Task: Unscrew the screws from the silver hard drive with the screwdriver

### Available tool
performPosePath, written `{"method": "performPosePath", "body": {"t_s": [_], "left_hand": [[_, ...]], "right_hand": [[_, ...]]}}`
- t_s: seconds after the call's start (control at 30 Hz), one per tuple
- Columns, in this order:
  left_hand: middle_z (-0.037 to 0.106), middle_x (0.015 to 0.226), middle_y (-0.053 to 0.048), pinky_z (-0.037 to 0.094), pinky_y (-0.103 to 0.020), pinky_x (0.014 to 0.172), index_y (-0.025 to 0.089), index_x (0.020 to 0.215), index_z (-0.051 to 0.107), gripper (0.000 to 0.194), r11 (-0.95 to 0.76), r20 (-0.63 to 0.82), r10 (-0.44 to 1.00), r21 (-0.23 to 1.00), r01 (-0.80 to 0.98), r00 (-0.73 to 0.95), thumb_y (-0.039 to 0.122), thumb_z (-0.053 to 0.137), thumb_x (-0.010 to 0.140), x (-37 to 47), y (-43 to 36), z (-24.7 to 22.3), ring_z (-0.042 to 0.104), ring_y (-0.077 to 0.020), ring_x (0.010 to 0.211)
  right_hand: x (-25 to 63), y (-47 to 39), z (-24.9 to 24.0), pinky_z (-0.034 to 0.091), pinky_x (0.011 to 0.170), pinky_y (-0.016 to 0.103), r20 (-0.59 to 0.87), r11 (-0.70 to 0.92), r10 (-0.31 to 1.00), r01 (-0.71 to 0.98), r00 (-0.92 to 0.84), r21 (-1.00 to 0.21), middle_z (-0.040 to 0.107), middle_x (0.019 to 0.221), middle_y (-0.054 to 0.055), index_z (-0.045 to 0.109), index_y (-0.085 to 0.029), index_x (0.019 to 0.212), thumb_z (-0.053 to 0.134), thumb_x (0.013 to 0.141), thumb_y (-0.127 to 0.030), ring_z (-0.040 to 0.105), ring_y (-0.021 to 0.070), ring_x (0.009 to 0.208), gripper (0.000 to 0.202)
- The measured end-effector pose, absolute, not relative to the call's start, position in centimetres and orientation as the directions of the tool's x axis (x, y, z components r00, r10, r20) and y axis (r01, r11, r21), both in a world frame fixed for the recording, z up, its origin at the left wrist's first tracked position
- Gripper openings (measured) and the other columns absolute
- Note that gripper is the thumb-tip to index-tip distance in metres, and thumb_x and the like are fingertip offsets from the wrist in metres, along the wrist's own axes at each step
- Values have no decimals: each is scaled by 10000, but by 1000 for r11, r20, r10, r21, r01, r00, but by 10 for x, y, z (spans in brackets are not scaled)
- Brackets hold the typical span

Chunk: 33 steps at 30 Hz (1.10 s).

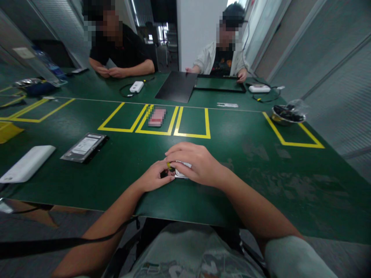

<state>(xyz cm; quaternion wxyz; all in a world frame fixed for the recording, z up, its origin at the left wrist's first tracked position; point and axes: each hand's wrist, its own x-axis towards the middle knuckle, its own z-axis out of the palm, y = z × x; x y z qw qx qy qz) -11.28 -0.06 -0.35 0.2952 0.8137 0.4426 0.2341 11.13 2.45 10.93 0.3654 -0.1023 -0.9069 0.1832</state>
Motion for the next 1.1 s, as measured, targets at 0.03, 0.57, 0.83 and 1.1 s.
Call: {"method": "performPosePath", "body": {"t_s": [0.03, 0.57, 0.83, 1.1], "left_hand": [[666, 909, -39, 484, -348, 839, 176, 906, 634, 201, -448, 137, 856, 676, 585, 498, 367, 617, 845, -112, -1, -3, 607, -210, 881], [650, 811, -33, 468, -295, 711, 158, 820, 625, 232, -420, 127, 870, 697, 581, 477, 389, 651, 815, -114, -1, -3, 592, -181, 785], [636, 747, -13, 439, -253, 669, 143, 781, 642, 177, -430, 149, 854, 742, 514, 499, 316, 673, 793, -114, 1, -3, 565, -140, 709], [616, 718, 4, 420, -234, 647, 140, 778, 657, 148, -408, 136, 855, 771, 489, 500, 285, 688, 776, -113, 0, -2, 552, -122, 681]], "right_hand": [[111, 25, 110, 544, 875, 350, 621, 913, 327, 68, -713, -403, 689, 1021, 102, 688, -135, 1012, 475, 954, -174, 639, 171, 970, 224], [107, 21, 108, 541, 803, 312, 666, 916, 319, 40, -675, -399, 675, 965, 84, 689, -151, 984, 544, 937, -229, 633, 149, 893, 172], [107, 19, 106, 533, 880, 342, 677, 924, 298, 24, -673, -383, 716, 1023, 92, 670, -147, 1009, 515, 952, -202, 655, 164, 988, 174], [106, 15, 103, 537, 872, 365, 689, 921, 343, 86, -639, -379, 705, 1051, 104, 684, -163, 1036, 540, 930, -224, 654, 179, 991, 189]]}}
